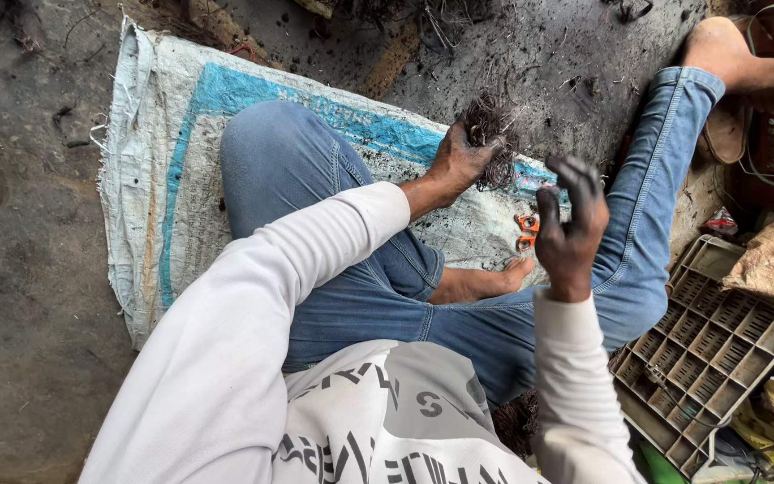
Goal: The person sits cross-legged on a sack and repeatedly picks up clumps of tangled wire, untangles them by hand, and places the separated pieces into a pile. Scissors and pliers are visible nearby but not used.
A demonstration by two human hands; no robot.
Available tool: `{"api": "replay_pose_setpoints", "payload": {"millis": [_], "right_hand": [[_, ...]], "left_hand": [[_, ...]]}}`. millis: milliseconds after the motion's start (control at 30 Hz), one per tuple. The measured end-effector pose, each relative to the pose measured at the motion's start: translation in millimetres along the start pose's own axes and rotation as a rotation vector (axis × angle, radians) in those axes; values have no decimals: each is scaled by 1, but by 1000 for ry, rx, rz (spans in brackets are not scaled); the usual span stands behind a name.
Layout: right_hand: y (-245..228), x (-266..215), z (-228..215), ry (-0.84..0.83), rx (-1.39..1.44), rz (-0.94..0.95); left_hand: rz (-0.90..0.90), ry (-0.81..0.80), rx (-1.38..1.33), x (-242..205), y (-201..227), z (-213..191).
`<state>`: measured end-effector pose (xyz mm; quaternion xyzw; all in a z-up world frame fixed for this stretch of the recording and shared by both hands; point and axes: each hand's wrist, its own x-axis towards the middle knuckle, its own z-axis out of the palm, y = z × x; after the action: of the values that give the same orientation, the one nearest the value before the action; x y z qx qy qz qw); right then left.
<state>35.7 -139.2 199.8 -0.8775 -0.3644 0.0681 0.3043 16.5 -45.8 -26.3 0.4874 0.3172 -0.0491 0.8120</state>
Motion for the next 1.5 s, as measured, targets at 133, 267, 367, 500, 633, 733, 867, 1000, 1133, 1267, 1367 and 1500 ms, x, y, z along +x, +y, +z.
{"api": "replay_pose_setpoints", "payload": {"millis": [133, 267, 367, 500, 633, 733, 867, 1000, 1133, 1267, 1367, 1500], "right_hand": [[-16, 54, 18, -27, -47, -180], [-13, 114, 69, -194, -228, -194], [-5, 139, 102, -279, -533, -191], [2, 139, 110, -331, -528, -115], [2, 135, 89, -341, -366, -83], [-10, 127, 65, -389, -34, -10], [-30, 112, 38, -389, -12, 40], [-44, 101, 29, -474, 152, 177], [-36, 86, 14, -495, 253, 166], [-3, 52, -20, -290, 411, 452], [27, 27, -17, -11, 961, 446], [47, -11, -4, 84, 1176, 630]], "left_hand": [[2, -15, 30, 14, -33, 4], [72, -309, -676, 30, -61, 4], [60, -413, -854, 29, -64, 5], [347, -189, -144, 14, -42, -1], [362, -165, -251, 2, -7, 4], [294, -89, -80, -5, 13, -1], [214, -177, -9, -11, 32, -7], [315, -252, -99, -19, 39, -10], [172, -258, 133, -16, 38, -7], [233, -180, 179, -14, 27, 1], [286, -209, 97, -11, 19, -2], [232, -209, 28, -10, 14, -1]]}}
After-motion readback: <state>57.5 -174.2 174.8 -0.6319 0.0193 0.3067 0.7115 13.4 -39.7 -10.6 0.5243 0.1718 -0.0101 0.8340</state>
